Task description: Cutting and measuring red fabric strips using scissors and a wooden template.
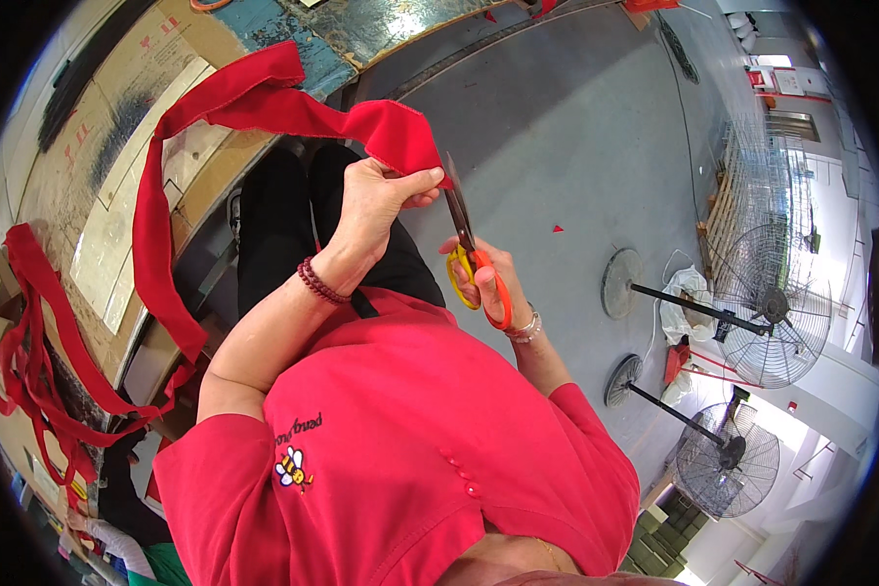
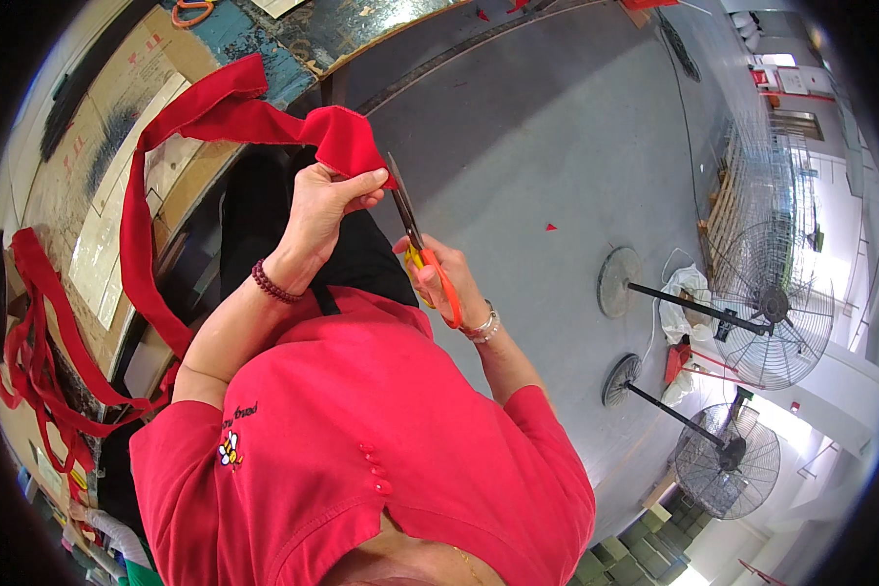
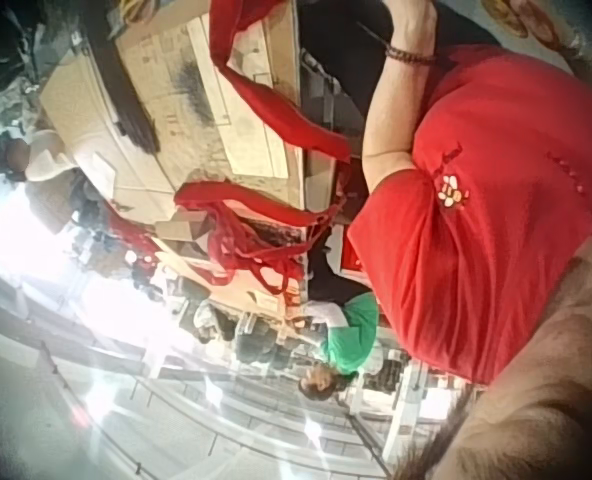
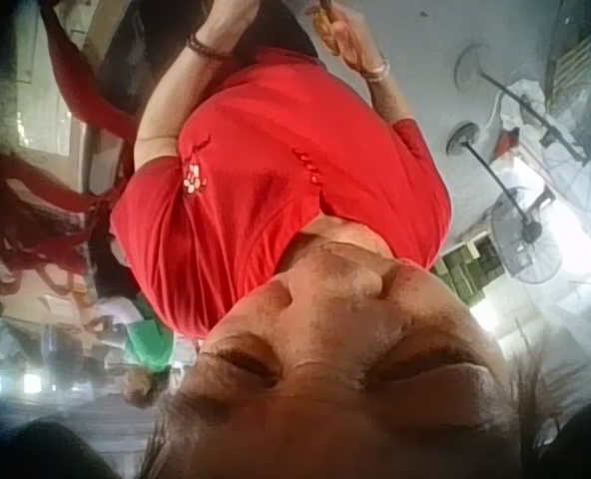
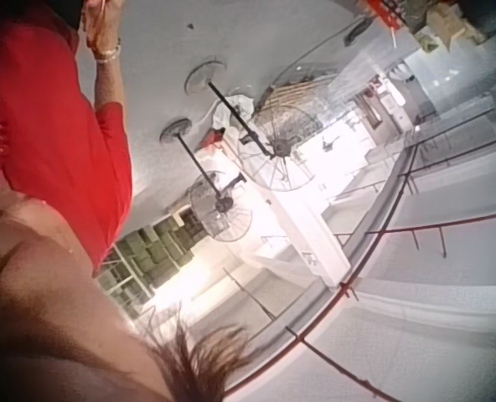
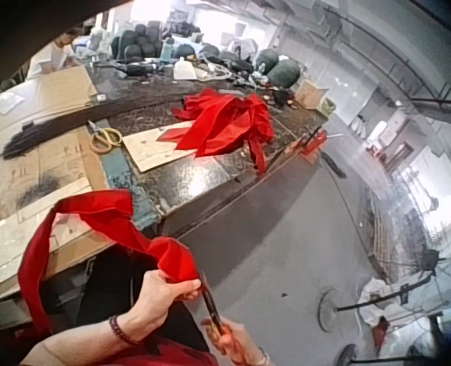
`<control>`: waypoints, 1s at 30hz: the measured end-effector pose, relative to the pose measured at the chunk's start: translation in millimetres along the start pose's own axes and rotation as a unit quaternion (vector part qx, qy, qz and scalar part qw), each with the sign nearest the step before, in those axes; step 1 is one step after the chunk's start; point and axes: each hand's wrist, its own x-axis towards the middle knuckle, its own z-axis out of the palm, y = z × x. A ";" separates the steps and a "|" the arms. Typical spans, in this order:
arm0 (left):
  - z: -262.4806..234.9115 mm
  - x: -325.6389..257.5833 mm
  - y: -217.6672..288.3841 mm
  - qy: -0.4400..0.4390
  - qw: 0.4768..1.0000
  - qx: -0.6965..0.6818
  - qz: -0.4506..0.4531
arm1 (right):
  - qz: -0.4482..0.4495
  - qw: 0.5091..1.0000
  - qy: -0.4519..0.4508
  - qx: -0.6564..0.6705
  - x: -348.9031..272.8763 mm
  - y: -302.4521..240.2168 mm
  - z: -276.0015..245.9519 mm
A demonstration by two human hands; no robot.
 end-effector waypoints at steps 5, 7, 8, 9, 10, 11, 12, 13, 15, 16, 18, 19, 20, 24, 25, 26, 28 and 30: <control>-0.1 -0.1 0.0 -0.001 1.000 0.001 -0.005 | 0.014 1.000 -0.004 0.024 -1.4 1.9 -0.8; 0.3 -0.7 0.5 -0.001 1.000 0.003 -0.007 | 0.017 1.000 -0.008 0.010 -1.8 3.1 -2.2; 0.5 -1.0 0.8 -0.001 1.000 0.001 -0.007 | 0.017 1.000 -0.004 0.012 -1.9 3.7 -2.9; 0.6 -1.2 1.4 -0.001 1.000 -0.001 -0.007 | 0.018 1.000 -0.008 0.005 -1.7 4.5 -3.7; 0.6 -1.3 1.9 -0.001 1.000 -0.001 -0.007 | 0.018 1.000 -0.009 0.002 -1.7 5.0 -4.7; 0.3 -1.3 2.7 -0.007 1.000 -0.001 -0.009 | 0.019 1.000 -0.012 0.000 -1.2 5.9 -4.6; 0.0 -1.4 3.3 -0.014 1.000 -0.001 -0.011 | 0.011 0.999 -0.018 0.029 -0.8 6.6 -4.6; -0.5 -1.0 4.2 -0.013 1.000 -0.001 -0.011 | 0.008 0.998 -0.031 0.054 -0.8 7.0 -5.1; -1.6 -0.5 5.7 -0.025 0.999 0.007 -0.022 | 0.017 0.997 -0.036 0.059 -1.1 7.3 -6.8; -2.1 -0.5 6.1 -0.028 0.999 0.004 -0.024 | 0.028 0.997 -0.043 0.064 -1.6 7.3 -7.9; -2.5 -0.7 6.7 -0.029 0.999 0.010 -0.028 | 0.028 0.997 -0.042 0.054 -2.2 7.5 -9.0; -2.6 -0.9 6.8 -0.028 0.999 0.008 -0.028 | 0.027 0.998 -0.042 0.045 -2.4 7.6 -9.6; -2.6 -1.3 6.6 -0.028 0.999 0.006 -0.025 | 0.023 0.998 -0.037 0.048 -2.6 7.7 -10.0; -1.3 -2.9 4.9 -0.018 1.000 0.011 -0.005 | 0.021 0.999 -0.039 0.016 -2.0 8.5 -8.6; -0.9 -3.1 4.2 -0.019 1.000 0.009 -0.005 | 0.016 0.999 -0.035 0.017 -1.8 8.6 -7.5; -0.4 -3.2 3.6 -0.013 1.000 0.008 -0.003 | 0.016 0.999 -0.036 0.016 -1.5 8.5 -6.7; 0.1 -3.3 2.1 -0.006 1.000 0.006 0.001 | 0.011 1.000 -0.025 0.002 -1.4 8.1 -5.2; 0.0 -3.5 0.8 0.001 1.000 0.006 0.008 | 0.009 1.000 -0.027 0.006 -1.5 7.6 -4.4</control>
